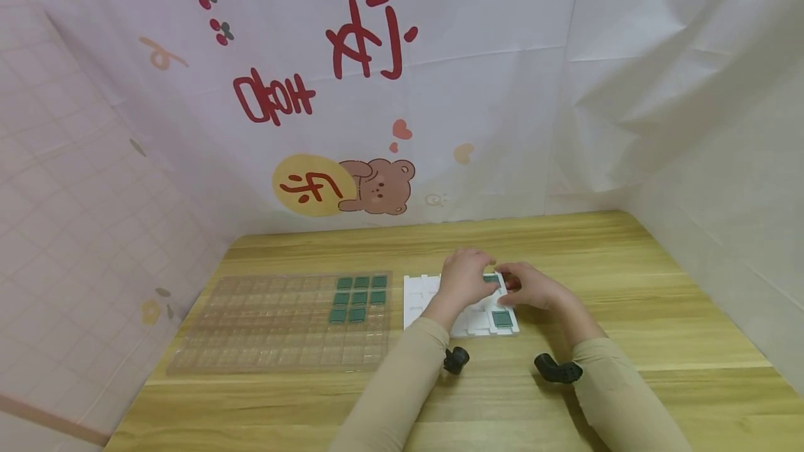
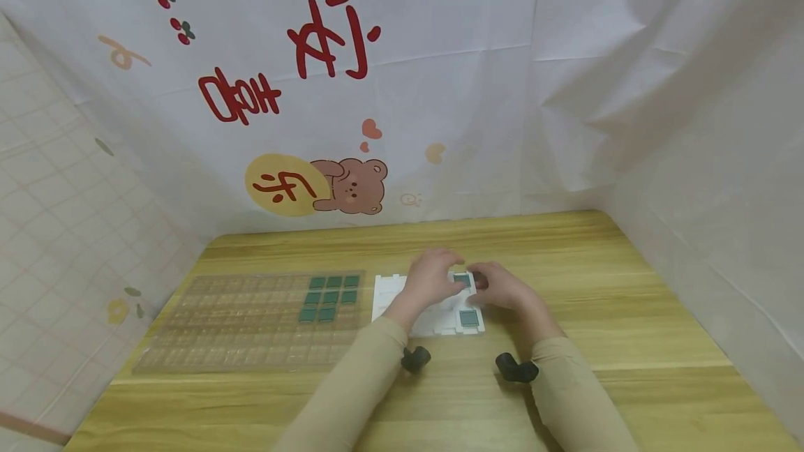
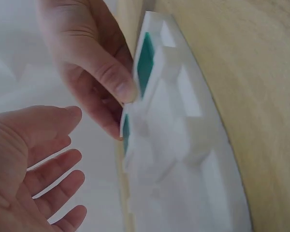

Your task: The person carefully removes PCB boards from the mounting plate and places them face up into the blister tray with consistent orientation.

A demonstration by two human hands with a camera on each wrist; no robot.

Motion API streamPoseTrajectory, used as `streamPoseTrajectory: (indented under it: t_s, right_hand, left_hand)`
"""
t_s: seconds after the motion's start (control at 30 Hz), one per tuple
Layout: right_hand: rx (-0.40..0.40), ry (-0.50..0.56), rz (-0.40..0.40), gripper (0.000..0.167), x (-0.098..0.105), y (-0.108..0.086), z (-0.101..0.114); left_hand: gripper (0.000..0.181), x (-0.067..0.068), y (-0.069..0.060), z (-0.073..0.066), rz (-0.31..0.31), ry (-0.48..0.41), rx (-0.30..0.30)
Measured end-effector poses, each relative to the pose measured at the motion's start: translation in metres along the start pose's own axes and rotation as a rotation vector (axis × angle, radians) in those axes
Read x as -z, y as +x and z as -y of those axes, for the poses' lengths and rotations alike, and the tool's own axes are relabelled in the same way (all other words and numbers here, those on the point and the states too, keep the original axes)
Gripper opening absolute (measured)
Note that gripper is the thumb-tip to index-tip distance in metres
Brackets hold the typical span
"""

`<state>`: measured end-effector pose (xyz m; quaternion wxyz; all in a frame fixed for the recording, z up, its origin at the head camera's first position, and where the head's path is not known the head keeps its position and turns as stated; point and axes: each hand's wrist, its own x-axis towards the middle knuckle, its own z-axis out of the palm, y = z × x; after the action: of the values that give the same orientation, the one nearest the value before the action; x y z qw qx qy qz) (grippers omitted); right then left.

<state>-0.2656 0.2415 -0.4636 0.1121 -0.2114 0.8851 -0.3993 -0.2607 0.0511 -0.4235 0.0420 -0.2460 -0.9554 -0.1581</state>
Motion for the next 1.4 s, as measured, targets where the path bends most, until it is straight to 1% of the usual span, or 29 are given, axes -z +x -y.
streamPoseTrajectory:
  t_s: [0.13, 0.37, 0.6, 0.8, 0.97, 1.17, 1.4]
  right_hand:
    - [0.007, 0.009, 0.005, 0.065, 0.000, 0.000, 0.001]
    - [-0.014, 0.013, -0.003, 0.068, 0.000, -0.001, 0.002]
    - [0.006, 0.040, 0.009, 0.064, 0.000, 0.000, 0.001]
    - [0.001, 0.038, 0.008, 0.066, 0.000, 0.001, 0.000]
    - [0.003, 0.042, 0.014, 0.067, 0.000, 0.002, -0.002]
    - [-0.002, 0.047, 0.015, 0.067, 0.001, 0.001, 0.000]
    - [0.000, 0.040, 0.014, 0.065, 0.000, 0.001, 0.000]
  left_hand:
    - [0.042, -0.005, 0.004, 0.000, 0.003, -0.003, 0.029]
    - [0.040, -0.013, 0.008, 0.000, -0.005, 0.009, 0.080]
    - [0.037, -0.020, 0.012, -0.002, 0.028, 0.024, 0.118]
    - [0.034, -0.022, 0.013, -0.003, 0.039, 0.038, 0.142]
    - [0.034, -0.024, 0.014, -0.001, 0.045, 0.036, 0.151]
    - [0.032, -0.025, 0.015, 0.000, 0.049, 0.024, 0.135]
    - [0.029, -0.025, 0.014, -0.002, 0.068, 0.043, 0.130]
